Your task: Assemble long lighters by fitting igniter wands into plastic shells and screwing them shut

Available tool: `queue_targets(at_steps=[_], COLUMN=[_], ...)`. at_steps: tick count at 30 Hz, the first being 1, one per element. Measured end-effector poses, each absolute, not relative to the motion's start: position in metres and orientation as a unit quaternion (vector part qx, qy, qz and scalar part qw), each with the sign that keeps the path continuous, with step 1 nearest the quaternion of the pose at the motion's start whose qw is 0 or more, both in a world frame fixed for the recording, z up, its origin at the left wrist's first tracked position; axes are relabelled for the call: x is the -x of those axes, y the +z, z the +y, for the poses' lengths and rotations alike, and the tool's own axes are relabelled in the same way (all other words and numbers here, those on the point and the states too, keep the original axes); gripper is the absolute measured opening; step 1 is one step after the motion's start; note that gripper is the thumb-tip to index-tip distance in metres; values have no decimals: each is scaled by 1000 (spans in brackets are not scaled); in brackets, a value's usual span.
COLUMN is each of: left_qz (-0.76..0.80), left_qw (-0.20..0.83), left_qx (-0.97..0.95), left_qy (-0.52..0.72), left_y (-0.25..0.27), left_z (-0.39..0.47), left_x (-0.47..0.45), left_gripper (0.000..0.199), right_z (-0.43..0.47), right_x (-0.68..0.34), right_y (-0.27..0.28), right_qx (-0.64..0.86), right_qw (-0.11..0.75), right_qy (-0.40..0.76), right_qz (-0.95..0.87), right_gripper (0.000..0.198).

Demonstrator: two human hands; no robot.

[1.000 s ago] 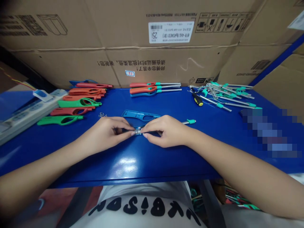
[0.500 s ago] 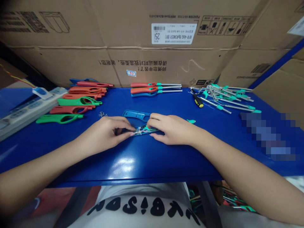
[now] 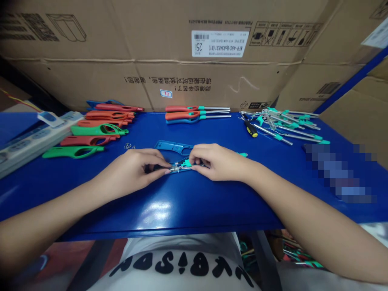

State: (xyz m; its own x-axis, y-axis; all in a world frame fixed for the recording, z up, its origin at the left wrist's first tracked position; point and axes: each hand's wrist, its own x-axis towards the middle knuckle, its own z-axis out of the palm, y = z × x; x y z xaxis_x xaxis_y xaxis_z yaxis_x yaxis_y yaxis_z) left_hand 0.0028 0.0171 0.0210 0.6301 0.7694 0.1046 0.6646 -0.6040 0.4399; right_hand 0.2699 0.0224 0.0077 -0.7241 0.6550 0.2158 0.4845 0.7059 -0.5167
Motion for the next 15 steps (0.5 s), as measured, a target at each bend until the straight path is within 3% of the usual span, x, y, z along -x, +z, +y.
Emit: queue_targets(at_steps=[5, 15], left_qz=[334, 257], left_qw=[120, 124], left_qx=[-916, -948], left_qy=[185, 139], left_y=[20, 4], left_z=[17, 10], left_x=[-4, -10], left_gripper=[20, 37], right_z=[28, 29], right_x=[-270, -272], right_y=[4, 10], right_qx=[352, 368], right_qw=[213, 184], right_qy=[278, 316], right_qz=[-868, -855], right_gripper=[10, 8])
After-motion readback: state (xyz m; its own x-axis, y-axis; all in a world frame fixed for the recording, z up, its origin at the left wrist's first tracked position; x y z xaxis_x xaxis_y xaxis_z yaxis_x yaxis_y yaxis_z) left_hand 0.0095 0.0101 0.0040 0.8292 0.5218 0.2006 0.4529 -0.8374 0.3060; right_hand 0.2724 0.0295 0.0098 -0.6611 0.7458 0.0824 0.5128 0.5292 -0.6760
